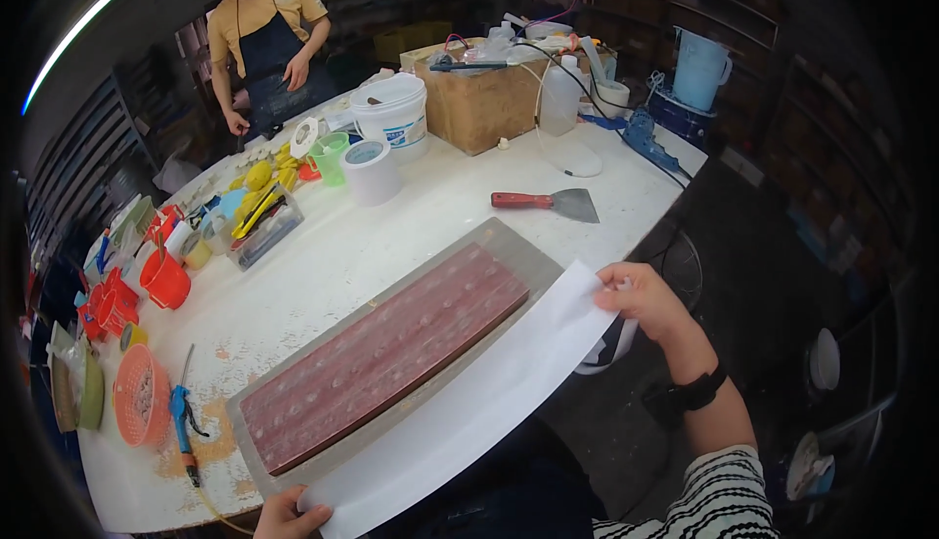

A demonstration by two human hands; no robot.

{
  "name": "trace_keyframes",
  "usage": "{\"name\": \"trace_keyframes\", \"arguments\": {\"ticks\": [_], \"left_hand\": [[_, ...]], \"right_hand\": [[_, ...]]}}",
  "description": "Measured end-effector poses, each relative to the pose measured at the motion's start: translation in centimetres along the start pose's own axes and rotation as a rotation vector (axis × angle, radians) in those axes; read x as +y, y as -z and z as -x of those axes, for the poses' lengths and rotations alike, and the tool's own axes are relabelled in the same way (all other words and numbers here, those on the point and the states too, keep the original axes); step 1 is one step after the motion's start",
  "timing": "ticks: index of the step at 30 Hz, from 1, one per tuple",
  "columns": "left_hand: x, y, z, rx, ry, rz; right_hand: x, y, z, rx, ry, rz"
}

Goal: The person is applying an adhesive sandpaper sheet to a flat board and cutting the excess away with scissors.

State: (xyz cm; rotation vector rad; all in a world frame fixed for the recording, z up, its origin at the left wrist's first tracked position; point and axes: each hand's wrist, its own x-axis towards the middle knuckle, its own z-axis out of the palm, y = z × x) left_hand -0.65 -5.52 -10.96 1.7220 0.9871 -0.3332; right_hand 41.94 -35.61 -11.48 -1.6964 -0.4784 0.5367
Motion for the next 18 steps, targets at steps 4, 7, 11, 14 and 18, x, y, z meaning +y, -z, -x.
{"name": "trace_keyframes", "arguments": {"ticks": [4, 7, 11, 14, 18], "left_hand": [[-1.5, 1.4, 1.4, 0.385, -0.359, 0.38], [-1.5, 3.3, -0.2, 0.569, -0.433, 0.233], [-0.5, 4.5, -2.2, 0.771, -0.429, -0.175], [0.4, 4.0, -2.9, 0.846, -0.338, -0.398], [1.2, 3.4, -3.4, 0.899, -0.381, -0.5]], "right_hand": [[0.9, -3.5, -1.3, -0.08, -0.113, -0.071], [1.2, -4.8, -3.9, -0.09, -0.027, 0.066], [1.1, -7.2, -6.7, 0.076, 0.266, 0.586], [1.3, -7.9, -7.7, 0.128, 0.226, 0.72], [1.6, -8.7, -8.0, 0.159, 0.166, 0.793]]}}
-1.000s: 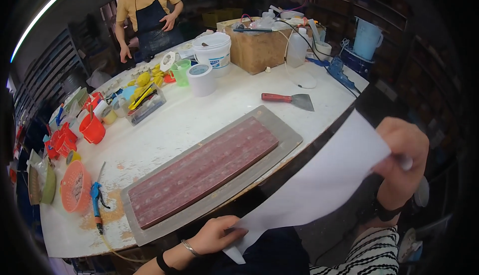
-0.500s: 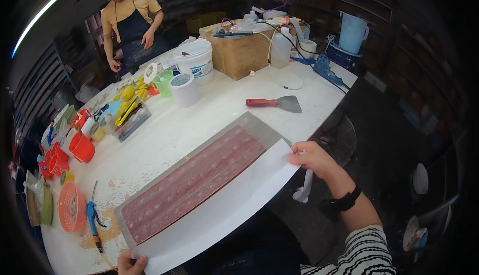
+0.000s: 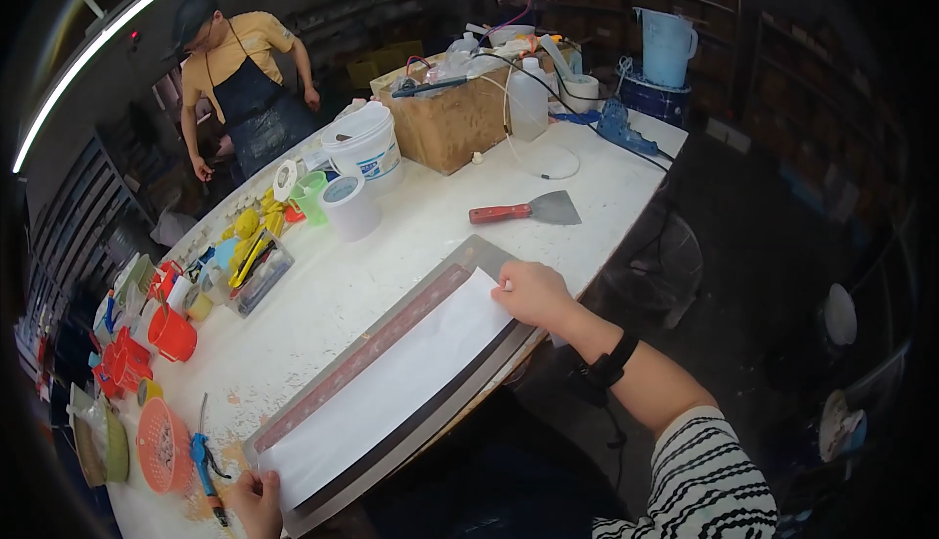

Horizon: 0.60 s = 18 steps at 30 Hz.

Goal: The person is applying an adhesive sandpaper sheet to a flat board and cutting the excess away with scissors.

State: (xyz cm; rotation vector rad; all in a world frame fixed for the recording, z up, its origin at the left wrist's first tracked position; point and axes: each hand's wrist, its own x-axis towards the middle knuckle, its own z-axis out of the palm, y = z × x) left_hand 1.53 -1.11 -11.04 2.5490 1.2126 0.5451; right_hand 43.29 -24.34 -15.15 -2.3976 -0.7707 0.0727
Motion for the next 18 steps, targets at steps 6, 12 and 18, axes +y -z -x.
{"name": "trace_keyframes", "arguments": {"ticks": [6, 12, 18], "left_hand": [[-0.1, -0.8, -0.3, 0.06, -0.078, -0.047], [-0.7, -2.3, -0.3, 0.04, -0.044, 0.096], [-1.4, -2.4, 0.0, 0.06, -0.013, 0.149]], "right_hand": [[-0.9, 0.1, 3.0, 0.109, 0.247, 0.148], [-1.6, -1.5, 6.1, 0.021, 0.372, 0.205], [-9.6, -5.5, 9.6, -0.224, 0.477, 0.148]]}}
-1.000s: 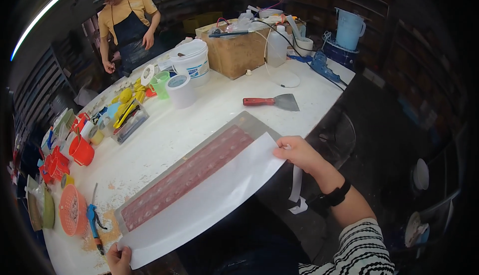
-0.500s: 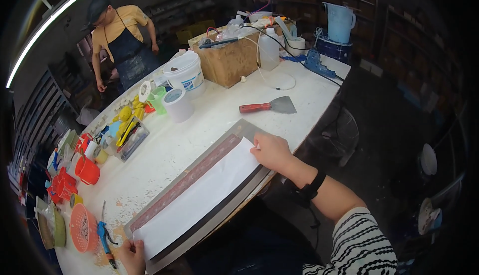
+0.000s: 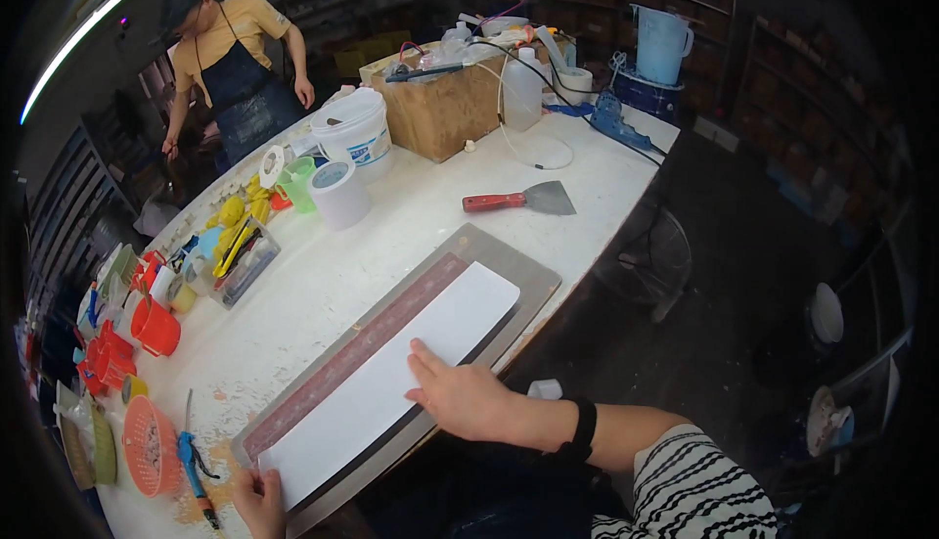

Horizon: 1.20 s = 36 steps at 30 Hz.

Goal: The person is applying an adhesive sandpaper sheet to a flat board and cutting the excess away with scissors.

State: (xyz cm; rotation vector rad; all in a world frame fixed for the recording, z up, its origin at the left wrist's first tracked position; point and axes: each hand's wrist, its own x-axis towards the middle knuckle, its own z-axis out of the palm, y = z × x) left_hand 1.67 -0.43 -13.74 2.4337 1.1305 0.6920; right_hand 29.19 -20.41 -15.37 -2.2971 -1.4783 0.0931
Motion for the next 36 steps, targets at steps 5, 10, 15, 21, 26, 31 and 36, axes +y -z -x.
{"name": "trace_keyframes", "arguments": {"ticks": [5, 10, 15, 21, 26, 31, 36], "left_hand": [[1.1, 0.0, -0.3, 0.022, -0.038, 0.016], [-3.8, -2.2, -0.3, -0.029, 0.066, 0.07], [-4.4, -3.0, 0.2, 0.088, 0.043, 0.098], [-5.4, -2.9, 0.7, 0.138, 0.051, 0.037], [-2.7, -2.3, -0.3, 0.017, 0.177, 0.248], [-2.8, -1.5, -0.9, -0.056, 0.21, 0.298], [-4.0, -1.4, -1.1, -0.139, 0.253, 0.456]], "right_hand": [[-7.9, -4.6, -0.2, -0.108, 0.33, -0.189], [-6.7, -3.7, -0.6, -0.254, 0.32, -0.32], [3.1, 2.2, 0.4, 0.0, 0.003, 0.023], [8.3, 4.1, 0.4, 0.08, -0.244, 0.131], [2.8, 1.2, 0.2, 0.04, -0.116, 0.152], [-7.9, -2.0, -0.1, -0.148, 0.308, 0.019], [-15.8, -5.6, -1.4, -0.25, 0.459, -0.01]]}}
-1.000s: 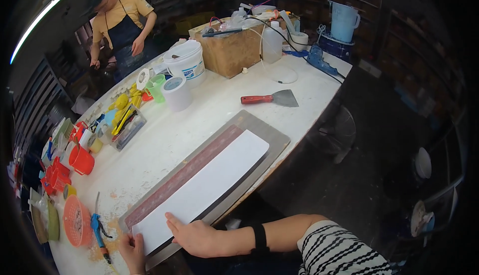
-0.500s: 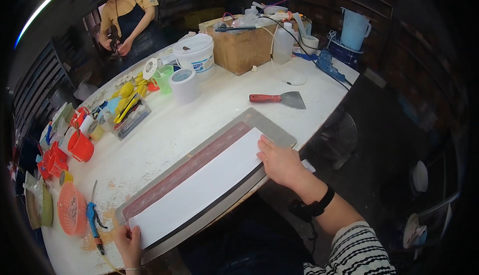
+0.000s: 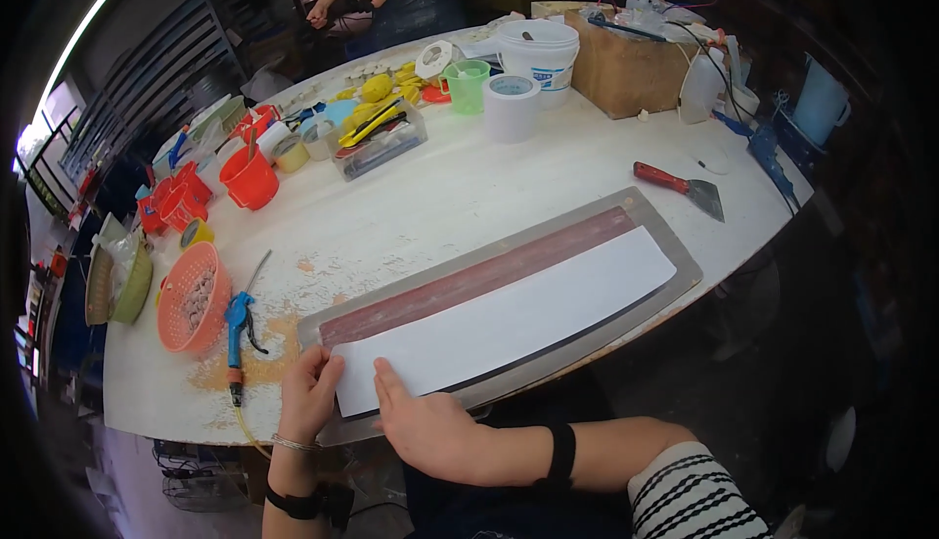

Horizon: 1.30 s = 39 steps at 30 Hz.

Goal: The person is applying an adhesive sandpaper sheet to a flat board and cutting the excess away with scissors.

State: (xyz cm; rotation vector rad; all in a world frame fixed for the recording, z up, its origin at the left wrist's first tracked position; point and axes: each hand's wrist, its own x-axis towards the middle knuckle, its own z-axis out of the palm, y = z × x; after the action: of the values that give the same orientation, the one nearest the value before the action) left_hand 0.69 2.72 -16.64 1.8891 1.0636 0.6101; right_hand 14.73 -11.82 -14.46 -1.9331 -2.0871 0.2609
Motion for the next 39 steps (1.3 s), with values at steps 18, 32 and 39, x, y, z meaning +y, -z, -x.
{"name": "trace_keyframes", "arguments": {"ticks": [18, 32, 39], "left_hand": [[-0.6, 0.8, -1.9, -0.141, 0.053, 0.073], [0.4, 0.3, -0.7, -0.07, -0.012, 0.005], [-2.8, 0.4, -1.7, -0.017, -0.084, -0.048]], "right_hand": [[-1.9, -0.8, -2.7, -0.123, 0.07, -0.238], [12.4, 6.8, 9.2, 0.132, -0.538, -0.179], [19.0, 7.8, 13.9, 0.347, -0.822, 0.005]]}}
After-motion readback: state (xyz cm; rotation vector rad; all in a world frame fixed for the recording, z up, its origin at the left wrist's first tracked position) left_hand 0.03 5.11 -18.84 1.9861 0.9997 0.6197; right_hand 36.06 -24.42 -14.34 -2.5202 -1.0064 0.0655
